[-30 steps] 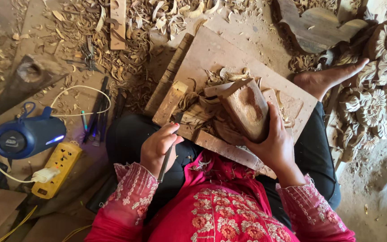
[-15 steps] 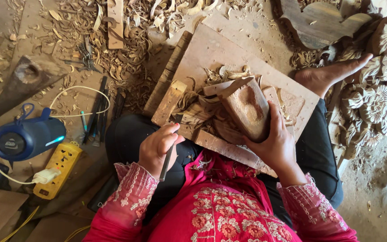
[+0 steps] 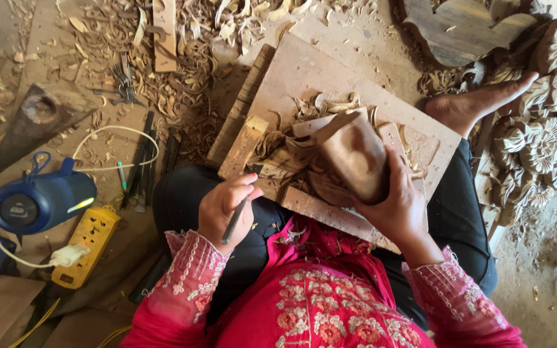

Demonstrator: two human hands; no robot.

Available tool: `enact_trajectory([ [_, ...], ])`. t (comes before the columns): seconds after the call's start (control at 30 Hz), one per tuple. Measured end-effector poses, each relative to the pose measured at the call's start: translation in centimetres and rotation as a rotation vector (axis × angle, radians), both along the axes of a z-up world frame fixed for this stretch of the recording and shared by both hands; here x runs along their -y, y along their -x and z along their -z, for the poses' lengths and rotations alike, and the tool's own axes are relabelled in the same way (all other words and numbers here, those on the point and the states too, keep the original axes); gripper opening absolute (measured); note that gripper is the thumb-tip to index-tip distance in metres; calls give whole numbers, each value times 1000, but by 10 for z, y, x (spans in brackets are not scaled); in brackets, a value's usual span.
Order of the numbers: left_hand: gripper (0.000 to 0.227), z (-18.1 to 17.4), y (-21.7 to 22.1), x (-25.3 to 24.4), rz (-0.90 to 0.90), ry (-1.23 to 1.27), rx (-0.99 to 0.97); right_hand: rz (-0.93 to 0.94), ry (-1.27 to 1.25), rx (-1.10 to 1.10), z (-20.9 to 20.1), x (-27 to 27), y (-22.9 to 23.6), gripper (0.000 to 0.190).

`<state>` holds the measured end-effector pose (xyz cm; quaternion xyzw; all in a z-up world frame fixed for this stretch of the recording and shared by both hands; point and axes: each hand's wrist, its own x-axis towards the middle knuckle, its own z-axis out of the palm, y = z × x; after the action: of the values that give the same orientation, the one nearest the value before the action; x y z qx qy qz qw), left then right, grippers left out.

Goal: The person carves a floral design into a rectangular wooden board using a chisel and a wooden mallet. They repeatedly strike the chisel to remove wood shavings and refine the details of the carving.

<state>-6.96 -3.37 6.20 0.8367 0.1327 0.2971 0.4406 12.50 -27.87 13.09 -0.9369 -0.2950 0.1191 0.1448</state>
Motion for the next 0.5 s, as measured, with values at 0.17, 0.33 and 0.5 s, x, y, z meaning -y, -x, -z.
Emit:
enact_trajectory([
  [0.17,25,5,-1,0,-29,8,37,-225,-367,83,-47,-27,-7,105],
  [0.33,23,13,3,0,-19,-134,-132,-801,-422,356,-93,-109,-41,87],
  [0.5,19,13,35,-10,-127,-64,-171,-1299,-368,730,-133,-156,-37,63],
])
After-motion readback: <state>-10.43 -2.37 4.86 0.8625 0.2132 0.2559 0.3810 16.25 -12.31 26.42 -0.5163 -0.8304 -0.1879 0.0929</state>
